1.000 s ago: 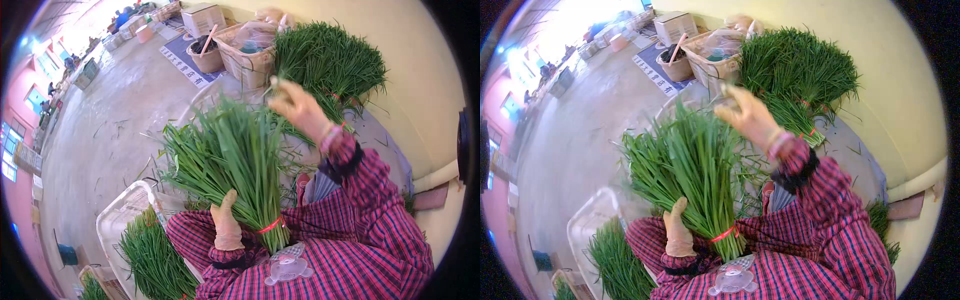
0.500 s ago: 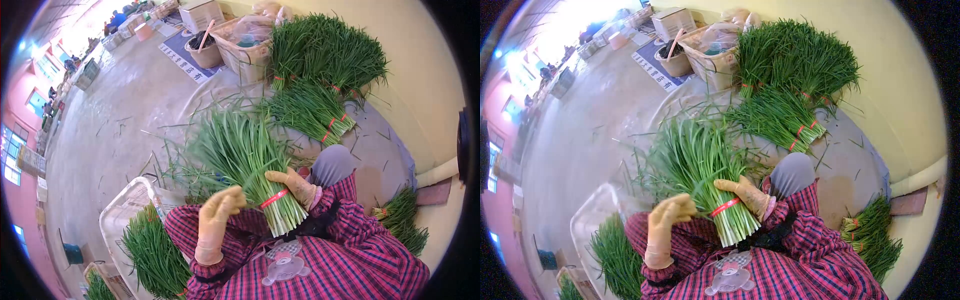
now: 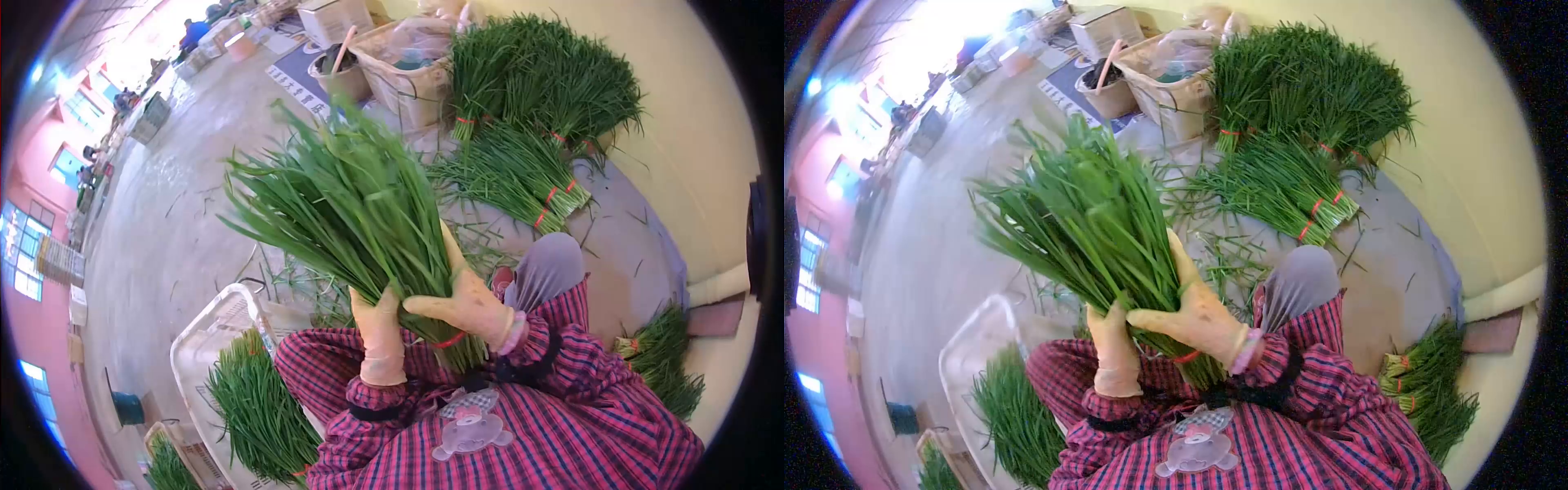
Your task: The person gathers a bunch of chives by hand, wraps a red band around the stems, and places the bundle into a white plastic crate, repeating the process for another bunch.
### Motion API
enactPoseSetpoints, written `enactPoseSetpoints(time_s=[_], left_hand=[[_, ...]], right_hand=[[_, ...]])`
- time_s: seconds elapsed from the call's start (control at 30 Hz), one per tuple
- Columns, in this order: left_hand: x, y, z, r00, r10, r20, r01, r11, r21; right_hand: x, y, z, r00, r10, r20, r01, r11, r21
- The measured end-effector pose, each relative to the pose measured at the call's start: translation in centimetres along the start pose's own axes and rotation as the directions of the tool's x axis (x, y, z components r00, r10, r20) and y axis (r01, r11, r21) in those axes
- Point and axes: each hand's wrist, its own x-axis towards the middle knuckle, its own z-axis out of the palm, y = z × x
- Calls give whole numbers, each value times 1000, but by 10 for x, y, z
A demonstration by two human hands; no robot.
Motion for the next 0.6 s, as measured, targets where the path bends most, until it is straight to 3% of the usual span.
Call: enactPoseSetpoints(time_s=[0.03, 0.1, 0.17, 0.33, 0.43, 0.47, 0.57, 0.6], left_hand=[[-2, -4, 2, 999, 40, -26, -35, 987, 156], [-16, 13, 15, 1000, 23, 8, -23, 999, -41], [-14, 15, 9, 1000, -27, -5, 26, 999, -40], [-9, 10, -5, 990, -120, -80, 118, 993, -19], [-10, 13, -2, 985, -166, -52, 161, 984, -81], [-12, 14, 2, 991, -133, -31, 133, 991, -2], [-15, 5, 6, 991, -119, 56, 108, 979, 171], [-17, 6, 7, 994, -90, 58, 80, 985, 153]], right_hand=[[5, 2, -1, 1000, 0, -15, 0, 1000, -2], [16, 6, -6, 963, 252, -94, -221, 941, 258], [24, 23, -23, 862, 495, -112, -419, 818, 393], [18, 35, -34, 754, 644, -125, -512, 697, 502], [17, 28, -36, 830, 557, -14, -474, 719, 508], [18, 29, -34, 830, 557, -15, -473, 719, 510], [18, 9, -20, 965, 263, -4, -262, 962, 74], [20, 15, -21, 958, 286, -34, -280, 954, 109]])
